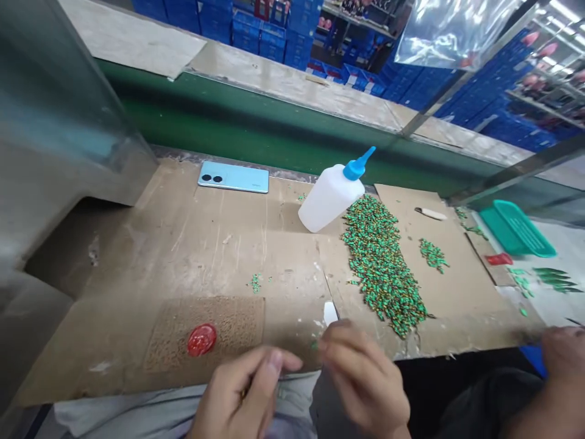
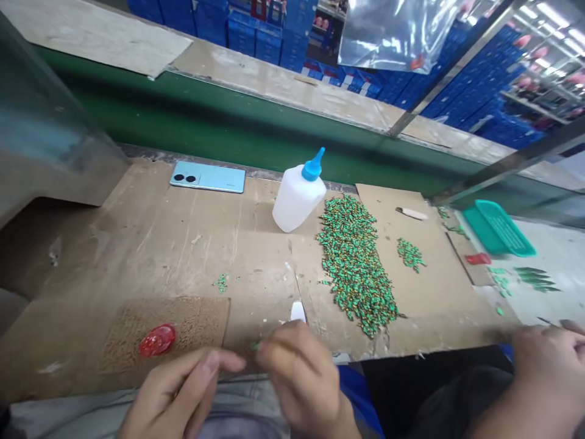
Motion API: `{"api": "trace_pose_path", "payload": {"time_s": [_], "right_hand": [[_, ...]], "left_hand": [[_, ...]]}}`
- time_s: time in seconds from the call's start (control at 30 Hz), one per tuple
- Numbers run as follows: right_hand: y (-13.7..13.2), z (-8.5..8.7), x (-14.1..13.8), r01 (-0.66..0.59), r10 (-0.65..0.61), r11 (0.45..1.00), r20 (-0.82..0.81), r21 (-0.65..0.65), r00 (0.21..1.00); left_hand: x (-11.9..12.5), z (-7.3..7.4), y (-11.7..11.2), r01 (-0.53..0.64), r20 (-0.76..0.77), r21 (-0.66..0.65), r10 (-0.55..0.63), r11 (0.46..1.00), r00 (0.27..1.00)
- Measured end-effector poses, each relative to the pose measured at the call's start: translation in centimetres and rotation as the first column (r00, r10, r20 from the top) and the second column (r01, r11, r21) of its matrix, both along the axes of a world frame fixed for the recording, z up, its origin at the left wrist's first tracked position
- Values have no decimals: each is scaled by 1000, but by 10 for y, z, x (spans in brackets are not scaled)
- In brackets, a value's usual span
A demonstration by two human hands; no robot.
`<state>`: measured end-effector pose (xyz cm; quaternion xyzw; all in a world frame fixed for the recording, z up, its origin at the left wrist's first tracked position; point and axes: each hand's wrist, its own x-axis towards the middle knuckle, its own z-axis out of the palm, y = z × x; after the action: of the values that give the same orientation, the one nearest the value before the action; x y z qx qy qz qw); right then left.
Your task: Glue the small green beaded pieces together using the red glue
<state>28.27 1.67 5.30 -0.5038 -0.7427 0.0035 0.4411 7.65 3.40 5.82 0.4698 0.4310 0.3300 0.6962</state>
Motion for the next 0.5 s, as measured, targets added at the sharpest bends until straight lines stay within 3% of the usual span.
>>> {"api": "trace_pose_path", "payload": {"time_s": [0.07,0.13,0.2,0.27,0.3,0.37,0.43,0.5], "right_hand": [[3,-3,26,210,-208,977,51,-35,977],[5,-3,51,389,-387,921,66,-11,920],[5,-4,67,519,-518,855,62,5,853],[1,-6,66,589,-590,807,19,38,807],[-1,-9,60,592,-592,805,-1,37,806],[-5,-15,37,515,-515,857,-4,-21,857],[-4,-23,8,342,-340,931,32,-129,940],[3,-30,-19,175,-164,958,64,-226,984]], "left_hand": [[2,0,2,47,109,-299,-14,953,994],[0,2,4,112,254,-508,24,854,967],[-7,4,5,169,362,-614,85,771,928],[-17,5,2,205,414,-644,111,737,904],[-24,5,-1,220,428,-646,108,731,897],[-37,2,-9,229,444,-631,102,741,890],[-50,-3,-16,183,439,-620,144,763,887],[-63,-8,-23,102,427,-644,245,758,871]]}}
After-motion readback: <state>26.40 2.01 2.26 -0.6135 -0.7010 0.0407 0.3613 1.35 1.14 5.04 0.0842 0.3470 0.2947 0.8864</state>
